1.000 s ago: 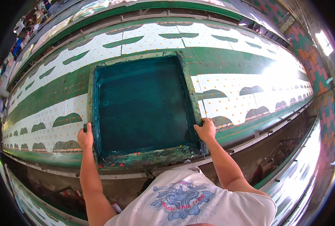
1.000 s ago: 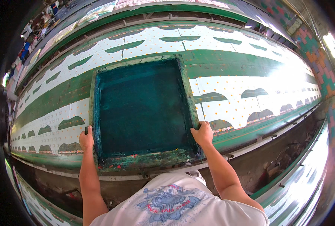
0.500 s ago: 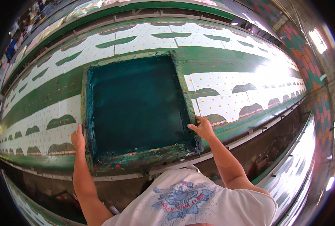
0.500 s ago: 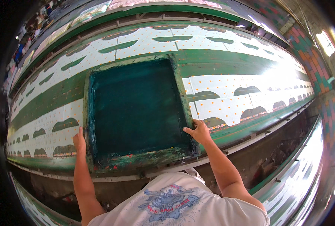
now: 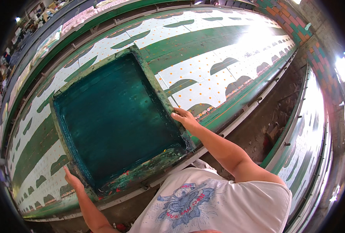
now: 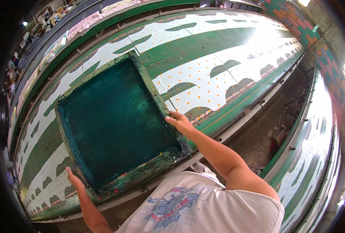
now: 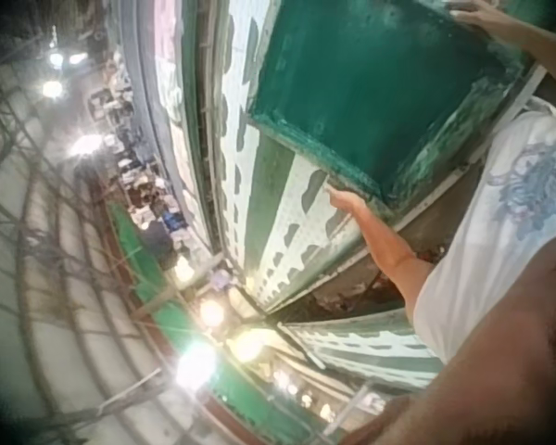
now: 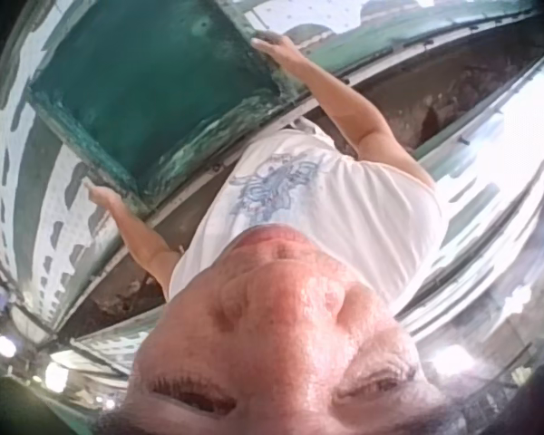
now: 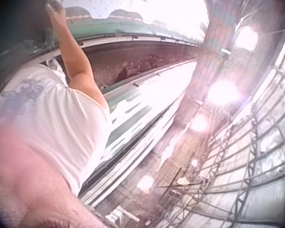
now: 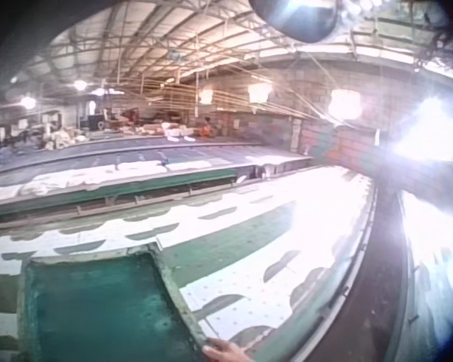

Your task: The person repeatedly positions a screen printing frame over a long patterned surface and uses a squeegee to pull green ink across the screen, depositing ink onto the surface below. The person repositions the frame and repeats the squeegee stroke multiple times along the length of the surface.

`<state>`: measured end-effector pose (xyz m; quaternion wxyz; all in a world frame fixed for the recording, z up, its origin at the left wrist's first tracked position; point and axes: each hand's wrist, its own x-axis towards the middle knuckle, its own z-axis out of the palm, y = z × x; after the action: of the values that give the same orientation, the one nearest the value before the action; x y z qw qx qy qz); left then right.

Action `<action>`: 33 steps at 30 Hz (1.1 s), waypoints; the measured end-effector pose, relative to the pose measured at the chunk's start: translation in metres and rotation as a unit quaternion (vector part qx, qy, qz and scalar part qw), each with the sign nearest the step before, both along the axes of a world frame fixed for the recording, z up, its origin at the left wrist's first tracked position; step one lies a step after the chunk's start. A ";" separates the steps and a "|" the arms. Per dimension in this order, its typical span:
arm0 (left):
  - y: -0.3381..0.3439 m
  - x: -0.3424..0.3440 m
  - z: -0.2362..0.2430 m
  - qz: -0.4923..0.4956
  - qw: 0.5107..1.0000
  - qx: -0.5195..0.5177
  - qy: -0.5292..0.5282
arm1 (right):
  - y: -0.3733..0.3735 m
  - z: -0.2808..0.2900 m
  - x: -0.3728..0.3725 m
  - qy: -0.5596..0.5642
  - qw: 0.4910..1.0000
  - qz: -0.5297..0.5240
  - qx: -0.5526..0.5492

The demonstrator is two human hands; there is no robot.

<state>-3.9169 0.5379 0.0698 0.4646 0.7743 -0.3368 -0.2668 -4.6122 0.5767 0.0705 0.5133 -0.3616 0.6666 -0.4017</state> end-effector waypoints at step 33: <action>-0.023 -0.729 0.007 0.031 0.969 -0.086 0.228 | -0.067 0.042 -0.677 -0.054 0.989 -0.135 -0.011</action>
<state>-4.6461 0.5150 0.0764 0.6022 0.6601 -0.2200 -0.3916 -5.2890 0.5093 0.1121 0.4854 -0.2520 0.6763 -0.4934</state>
